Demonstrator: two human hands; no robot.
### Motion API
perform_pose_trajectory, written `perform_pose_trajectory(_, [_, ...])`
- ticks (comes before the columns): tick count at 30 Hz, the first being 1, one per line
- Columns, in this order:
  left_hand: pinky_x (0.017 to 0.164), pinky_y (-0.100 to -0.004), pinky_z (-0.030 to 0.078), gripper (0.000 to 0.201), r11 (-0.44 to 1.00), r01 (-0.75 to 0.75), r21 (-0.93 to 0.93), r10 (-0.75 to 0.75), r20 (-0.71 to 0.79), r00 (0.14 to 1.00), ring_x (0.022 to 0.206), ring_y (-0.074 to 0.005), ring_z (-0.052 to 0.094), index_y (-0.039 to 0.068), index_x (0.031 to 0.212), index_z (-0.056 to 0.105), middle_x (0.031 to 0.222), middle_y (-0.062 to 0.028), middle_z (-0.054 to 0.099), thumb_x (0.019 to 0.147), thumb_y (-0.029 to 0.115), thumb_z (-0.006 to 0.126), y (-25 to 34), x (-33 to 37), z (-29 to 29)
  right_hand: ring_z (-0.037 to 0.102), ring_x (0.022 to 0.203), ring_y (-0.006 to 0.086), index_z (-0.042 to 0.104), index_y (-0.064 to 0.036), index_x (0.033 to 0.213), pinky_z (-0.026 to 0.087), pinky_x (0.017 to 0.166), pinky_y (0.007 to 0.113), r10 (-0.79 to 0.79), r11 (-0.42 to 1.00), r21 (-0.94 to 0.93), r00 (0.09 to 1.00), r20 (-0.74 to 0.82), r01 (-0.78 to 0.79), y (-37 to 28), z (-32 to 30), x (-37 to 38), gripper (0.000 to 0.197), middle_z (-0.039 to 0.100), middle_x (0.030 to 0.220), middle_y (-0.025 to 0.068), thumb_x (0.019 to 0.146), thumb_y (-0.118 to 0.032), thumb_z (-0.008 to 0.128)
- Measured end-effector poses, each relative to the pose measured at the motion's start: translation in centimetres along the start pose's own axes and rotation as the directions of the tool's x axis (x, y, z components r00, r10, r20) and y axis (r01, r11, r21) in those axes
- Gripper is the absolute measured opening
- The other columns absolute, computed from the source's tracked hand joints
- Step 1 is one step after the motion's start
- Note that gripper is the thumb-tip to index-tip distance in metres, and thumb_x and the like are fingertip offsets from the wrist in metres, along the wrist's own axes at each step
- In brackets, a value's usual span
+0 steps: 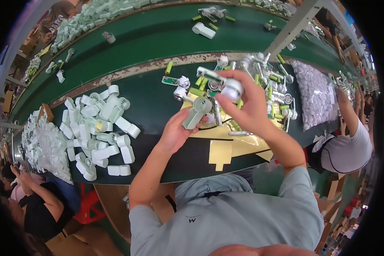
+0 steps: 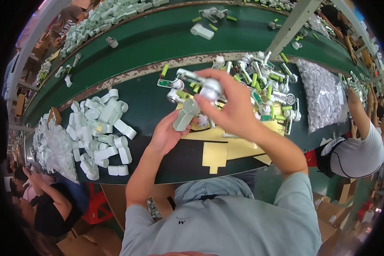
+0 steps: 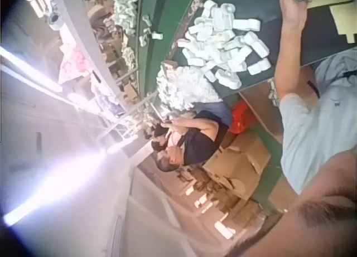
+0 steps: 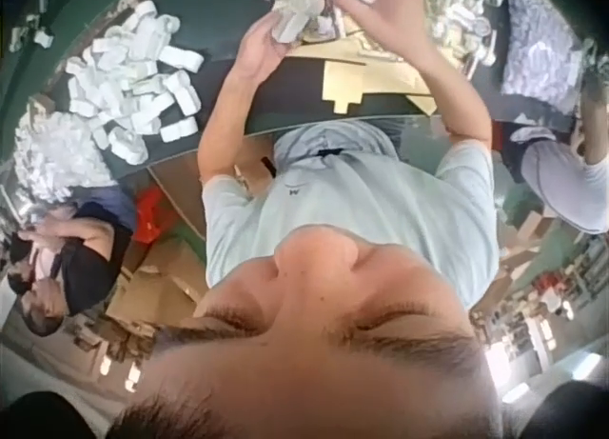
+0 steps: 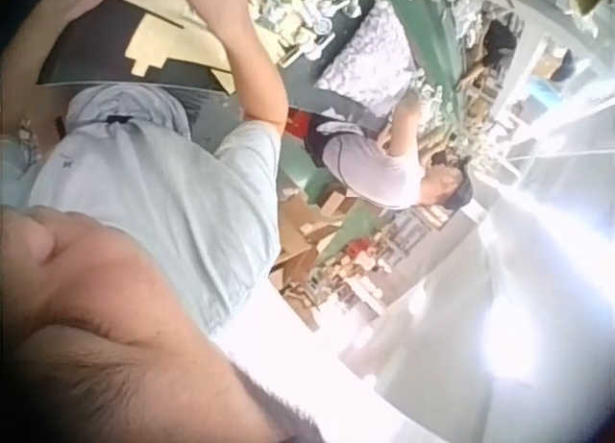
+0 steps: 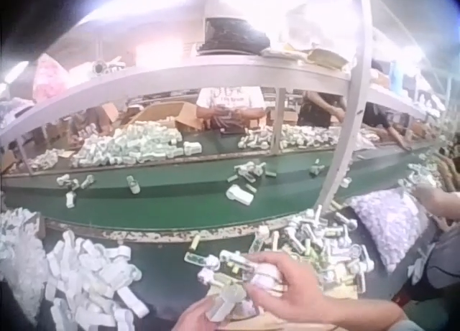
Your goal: Assembling small handheld electronic fans by snapping together plastic housing and internal components on a production line.
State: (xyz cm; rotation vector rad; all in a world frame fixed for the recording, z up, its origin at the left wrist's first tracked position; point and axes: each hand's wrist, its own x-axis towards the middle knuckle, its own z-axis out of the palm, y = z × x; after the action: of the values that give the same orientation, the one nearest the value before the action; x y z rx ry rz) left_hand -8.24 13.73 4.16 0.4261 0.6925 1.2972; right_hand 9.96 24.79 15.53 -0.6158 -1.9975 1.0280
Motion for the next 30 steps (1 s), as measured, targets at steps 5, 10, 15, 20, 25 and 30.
perform_pose_trajectory(5, [0.081, -0.0316, 0.044, 0.045, 0.998, -0.023, -0.051, 0.018, -0.102, 0.995, 0.101, -0.0145, 0.058, 0.011, 0.138, 0.047, 0.118, -0.0053, 0.063, 0.107, 0.039, 0.032, -2.3, -0.2, 2.5, 0.064, 0.101, 0.0319, 0.059, -0.0019, 0.119, 0.052, 0.085, 0.039, -0.288, 0.908, -0.333, 0.956, -0.053, 0.255, 0.3, 3.6, -4.9, 0.048, 0.063, 0.127, 0.0164, 0.075, -0.003, 0.078])
perform_pose_trajectory(10, [0.089, -0.0344, 0.045, 0.052, 0.972, -0.132, -0.193, 0.130, -0.024, 0.991, 0.105, -0.0164, 0.058, 0.012, 0.134, 0.049, 0.117, -0.0044, 0.061, 0.106, 0.048, 0.023, -3.3, 0.3, 0.1, 0.060, 0.092, 0.0304, 0.065, -0.0003, 0.111, 0.051, 0.080, 0.036, -0.353, 0.814, -0.482, 0.935, 0.033, 0.325, 1.2, 5.7, -9.9, 0.046, 0.061, 0.132, 0.0134, 0.065, 0.003, 0.072])
perform_pose_trajectory(15, [0.077, -0.0292, 0.051, 0.046, 0.980, -0.195, 0.045, 0.200, -0.251, 0.947, 0.089, -0.0120, 0.059, 0.012, 0.127, 0.050, 0.104, -0.0034, 0.060, 0.107, 0.048, 0.030, -3.1, 0.3, 0.8, 0.060, 0.096, 0.0272, 0.068, 0.0009, 0.101, 0.051, 0.082, 0.034, -0.342, 0.800, -0.489, 0.934, 0.103, 0.347, 1.5, 6.3, -12.1, 0.033, 0.061, 0.133, 0.0131, 0.068, 0.004, 0.066])
perform_pose_trajectory(20, [0.063, -0.0206, 0.046, 0.045, 0.930, -0.255, 0.266, 0.323, -0.255, 0.912, 0.080, -0.0054, 0.056, 0.011, 0.133, 0.047, 0.100, -0.0006, 0.058, 0.107, 0.044, 0.033, -2.8, -0.4, 1.8, 0.060, 0.095, 0.0287, 0.067, 0.0006, 0.103, 0.050, 0.082, 0.034, -0.336, 0.813, -0.461, 0.933, 0.129, 0.356, 1.9, 5.9, -12.3, 0.036, 0.061, 0.132, 0.0135, 0.067, 0.004, 0.066])
perform_pose_trajectory(25, [0.053, -0.0172, 0.038, 0.048, 0.817, -0.253, 0.518, 0.415, -0.224, 0.882, 0.070, -0.0018, 0.048, 0.010, 0.148, 0.035, 0.097, -0.0002, 0.058, 0.108, 0.035, 0.036, -2.9, -0.3, 2.1, 0.059, 0.097, 0.0300, 0.066, -0.0008, 0.103, 0.050, 0.080, 0.035, -0.409, 0.794, -0.466, 0.910, 0.067, 0.391, 2.4, 5.1, -11.5, 0.039, 0.061, 0.132, 0.0153, 0.066, 0.009, 0.068])
perform_pose_trajectory(30, [0.046, -0.0154, 0.032, 0.048, 0.837, -0.224, 0.499, 0.383, -0.243, 0.891, 0.061, -0.0008, 0.045, 0.010, 0.146, 0.040, 0.091, 0.0018, 0.058, 0.108, 0.040, 0.033, -2.5, -0.3, 2.7, 0.059, 0.097, 0.0298, 0.064, -0.0004, 0.107, 0.051, 0.081, 0.034, -0.426, 0.803, -0.425, 0.901, 0.081, 0.417, 2.5, 5.0, -11.9, 0.044, 0.061, 0.131, 0.0155, 0.065, 0.011, 0.068])
